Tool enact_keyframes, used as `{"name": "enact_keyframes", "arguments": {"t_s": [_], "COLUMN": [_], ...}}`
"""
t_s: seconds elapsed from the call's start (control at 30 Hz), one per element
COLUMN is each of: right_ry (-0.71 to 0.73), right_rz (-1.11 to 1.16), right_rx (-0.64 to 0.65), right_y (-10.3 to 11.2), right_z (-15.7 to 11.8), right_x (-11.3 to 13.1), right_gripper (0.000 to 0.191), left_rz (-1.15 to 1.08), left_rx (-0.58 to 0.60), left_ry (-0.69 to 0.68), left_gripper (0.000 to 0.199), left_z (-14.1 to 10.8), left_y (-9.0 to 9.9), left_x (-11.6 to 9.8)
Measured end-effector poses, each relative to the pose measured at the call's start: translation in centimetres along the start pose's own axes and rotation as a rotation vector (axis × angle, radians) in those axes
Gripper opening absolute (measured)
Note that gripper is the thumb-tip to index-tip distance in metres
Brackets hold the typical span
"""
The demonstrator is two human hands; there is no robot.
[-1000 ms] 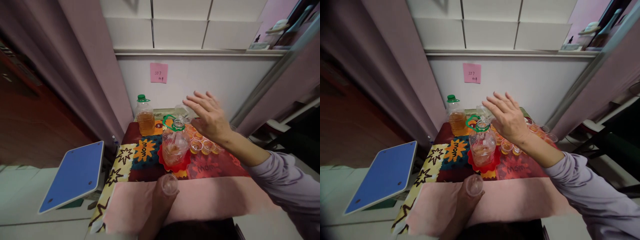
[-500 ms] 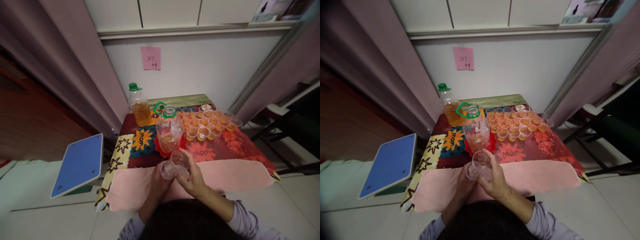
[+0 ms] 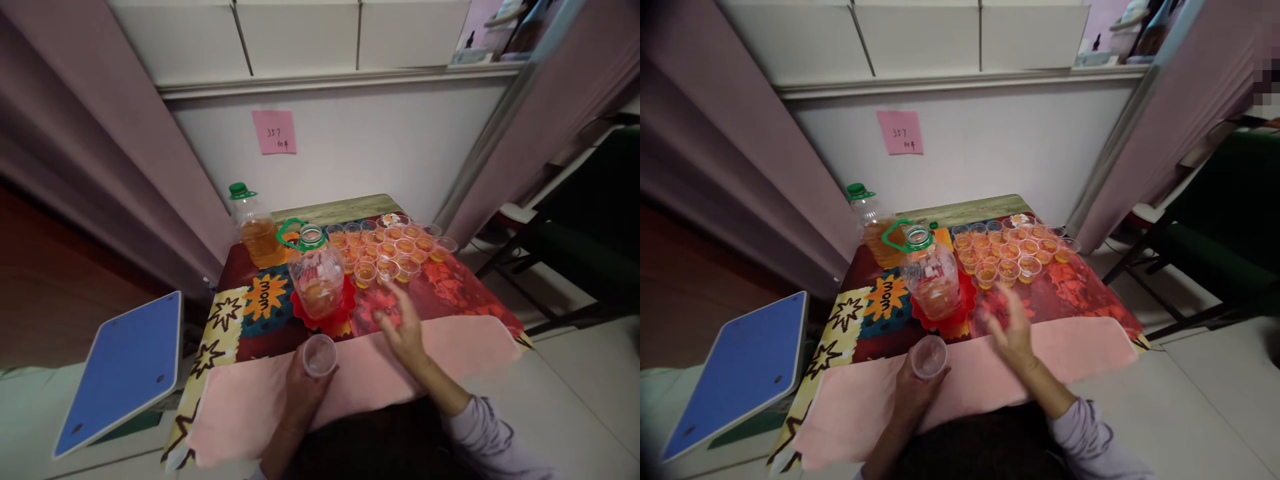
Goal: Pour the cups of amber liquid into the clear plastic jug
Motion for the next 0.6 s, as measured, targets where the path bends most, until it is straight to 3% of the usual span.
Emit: {"name": "enact_keyframes", "arguments": {"t_s": [0.07,0.1,0.17,0.27,0.4,0.6], "right_ry": [-0.193,-0.269,-0.384,-0.486,-0.538,-0.464], "right_rz": [0.006,-0.01,-0.067,-0.026,0.002,-0.129], "right_rx": [-0.289,-0.359,-0.359,-0.228,-0.171,-0.229], "right_y": [3.6,4.7,5.8,5.2,4.4,6.1], "right_z": [3.1,4.5,6.9,8.9,9.5,9.9], "right_x": [-4.4,-6.5,-10.4,-14.5,-16.2,-14.6], "right_gripper": [0.069,0.074,0.084,0.082,0.069,0.064], "left_rz": [0.026,0.032,0.033,0.02,0.02,0.019], "left_rx": [0.006,0.007,-0.005,-0.048,-0.058,-0.056], "left_ry": [-0.008,-0.011,-0.017,-0.009,0.013,0.009], "left_gripper": [0.061,0.06,0.058,0.055,0.056,0.056], "left_z": [0.0,0.1,0.2,0.3,0.2,0.3], "left_y": [-0.1,-0.1,-0.1,0.0,0.0,-0.1], "left_x": [0.2,0.2,0.0,-0.3,-0.4,-0.1]}}
Point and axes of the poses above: each hand's wrist, its own z-axis towards the middle knuckle, its own y-axis out of the back of the hand, x = y × z, the point moved 6 cm from there along z, towards the middle knuckle, and after that the axes turned 6 degrees about -y, right-handed, at the moved point
